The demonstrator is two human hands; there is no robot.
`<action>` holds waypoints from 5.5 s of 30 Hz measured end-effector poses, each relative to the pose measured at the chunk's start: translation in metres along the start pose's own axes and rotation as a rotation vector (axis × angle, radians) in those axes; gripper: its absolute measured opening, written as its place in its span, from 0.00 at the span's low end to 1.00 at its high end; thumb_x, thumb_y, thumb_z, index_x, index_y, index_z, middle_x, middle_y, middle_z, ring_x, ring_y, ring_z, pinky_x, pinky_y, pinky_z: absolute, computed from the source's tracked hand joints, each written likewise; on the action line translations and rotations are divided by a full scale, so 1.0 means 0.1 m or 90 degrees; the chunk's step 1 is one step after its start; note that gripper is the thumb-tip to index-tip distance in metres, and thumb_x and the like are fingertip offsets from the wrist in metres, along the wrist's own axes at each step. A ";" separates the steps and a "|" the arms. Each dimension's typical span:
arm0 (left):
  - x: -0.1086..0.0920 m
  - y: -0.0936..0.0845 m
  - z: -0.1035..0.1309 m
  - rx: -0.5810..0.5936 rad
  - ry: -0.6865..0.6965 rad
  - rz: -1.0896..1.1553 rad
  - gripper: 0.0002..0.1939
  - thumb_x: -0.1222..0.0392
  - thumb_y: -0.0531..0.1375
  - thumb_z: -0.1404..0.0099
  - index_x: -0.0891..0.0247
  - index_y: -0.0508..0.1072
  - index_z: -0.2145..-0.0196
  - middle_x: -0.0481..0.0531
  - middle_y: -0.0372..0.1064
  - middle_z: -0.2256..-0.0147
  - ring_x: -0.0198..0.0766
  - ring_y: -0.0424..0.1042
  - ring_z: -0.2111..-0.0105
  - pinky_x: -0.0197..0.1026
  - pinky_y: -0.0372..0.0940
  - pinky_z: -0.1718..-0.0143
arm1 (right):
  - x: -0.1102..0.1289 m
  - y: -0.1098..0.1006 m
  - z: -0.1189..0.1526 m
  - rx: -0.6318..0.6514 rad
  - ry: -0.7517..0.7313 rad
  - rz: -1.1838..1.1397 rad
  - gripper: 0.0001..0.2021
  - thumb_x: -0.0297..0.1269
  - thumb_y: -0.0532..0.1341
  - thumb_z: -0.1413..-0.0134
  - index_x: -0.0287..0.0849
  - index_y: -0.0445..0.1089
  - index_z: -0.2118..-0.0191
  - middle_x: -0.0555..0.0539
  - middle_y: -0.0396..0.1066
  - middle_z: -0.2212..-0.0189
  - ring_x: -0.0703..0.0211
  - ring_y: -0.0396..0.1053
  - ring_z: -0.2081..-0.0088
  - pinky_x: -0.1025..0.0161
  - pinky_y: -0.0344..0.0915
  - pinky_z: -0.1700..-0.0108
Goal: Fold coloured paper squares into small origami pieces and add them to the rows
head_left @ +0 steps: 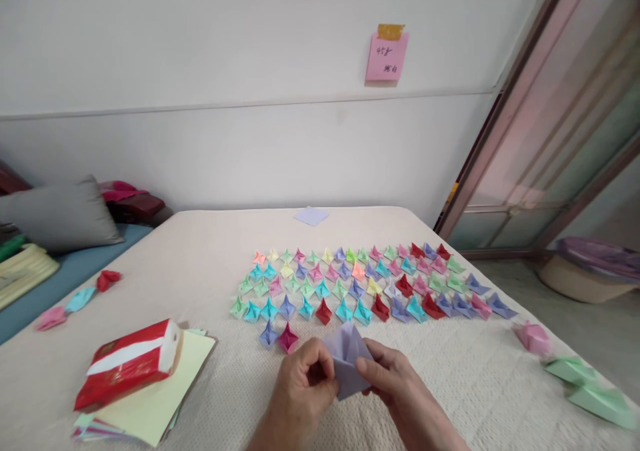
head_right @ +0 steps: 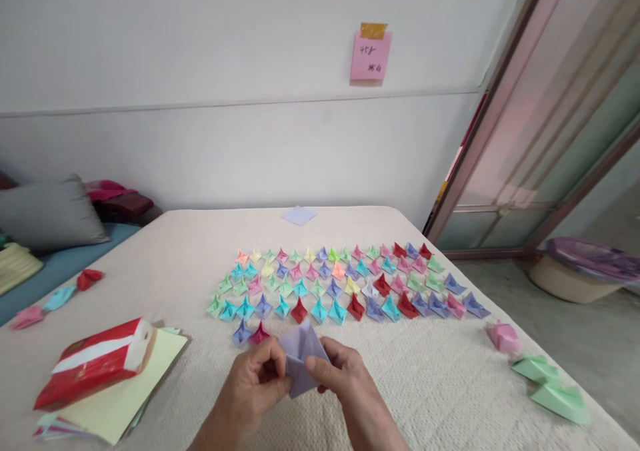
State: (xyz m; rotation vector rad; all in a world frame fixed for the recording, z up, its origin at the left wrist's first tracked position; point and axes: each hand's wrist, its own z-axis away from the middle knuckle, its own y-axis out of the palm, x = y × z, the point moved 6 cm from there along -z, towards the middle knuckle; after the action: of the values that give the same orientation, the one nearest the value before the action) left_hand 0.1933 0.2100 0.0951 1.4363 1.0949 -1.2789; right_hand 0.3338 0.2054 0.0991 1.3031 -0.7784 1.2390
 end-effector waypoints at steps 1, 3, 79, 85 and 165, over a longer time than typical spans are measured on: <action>0.00 0.01 0.00 0.013 0.003 -0.017 0.09 0.71 0.58 0.51 0.61 0.62 0.79 0.40 0.56 0.80 0.30 0.54 0.80 0.33 0.49 0.78 | -0.04 0.01 -0.01 0.010 0.015 -0.016 0.12 0.44 0.68 0.55 0.40 0.74 0.76 0.53 0.66 0.80 0.63 0.59 0.76 0.65 0.54 0.71; -0.01 0.03 0.01 0.030 0.015 -0.057 0.08 0.71 0.57 0.51 0.61 0.62 0.79 0.40 0.55 0.80 0.30 0.54 0.79 0.33 0.49 0.78 | -0.09 0.01 -0.04 0.021 0.031 -0.044 0.11 0.43 0.70 0.58 0.39 0.77 0.77 0.52 0.68 0.81 0.63 0.60 0.76 0.65 0.56 0.69; -0.09 -0.15 -0.01 0.047 -0.160 0.141 0.03 0.66 0.60 0.44 0.65 0.69 0.75 0.44 0.61 0.77 0.33 0.57 0.75 0.37 0.52 0.71 | 0.15 -0.28 0.03 -0.156 -0.090 0.085 0.19 0.48 0.62 0.43 0.46 0.63 0.49 0.49 0.73 0.69 0.56 0.66 0.66 0.60 0.60 0.62; -0.07 -0.03 0.02 0.105 -0.181 0.004 0.03 0.67 0.59 0.49 0.64 0.68 0.78 0.43 0.56 0.79 0.33 0.54 0.75 0.38 0.47 0.72 | 0.00 -0.01 0.01 0.046 -0.039 0.097 0.28 0.33 0.65 0.54 0.48 0.64 0.45 0.58 0.61 0.78 0.62 0.57 0.76 0.64 0.50 0.73; -0.49 -0.02 0.12 0.072 0.299 -0.272 0.12 0.77 0.60 0.42 0.64 0.80 0.72 0.55 0.75 0.70 0.38 0.74 0.69 0.36 0.66 0.67 | 0.24 -0.10 0.09 0.011 -0.154 0.293 0.09 0.43 0.62 0.45 0.47 0.72 0.60 0.54 0.61 0.75 0.61 0.55 0.74 0.63 0.52 0.72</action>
State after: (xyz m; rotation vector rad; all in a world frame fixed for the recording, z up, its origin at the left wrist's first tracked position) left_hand 0.1847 0.1959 0.1433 1.6991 1.7393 -1.3406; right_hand 0.3511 0.2033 0.1206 1.3468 -1.2958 1.4623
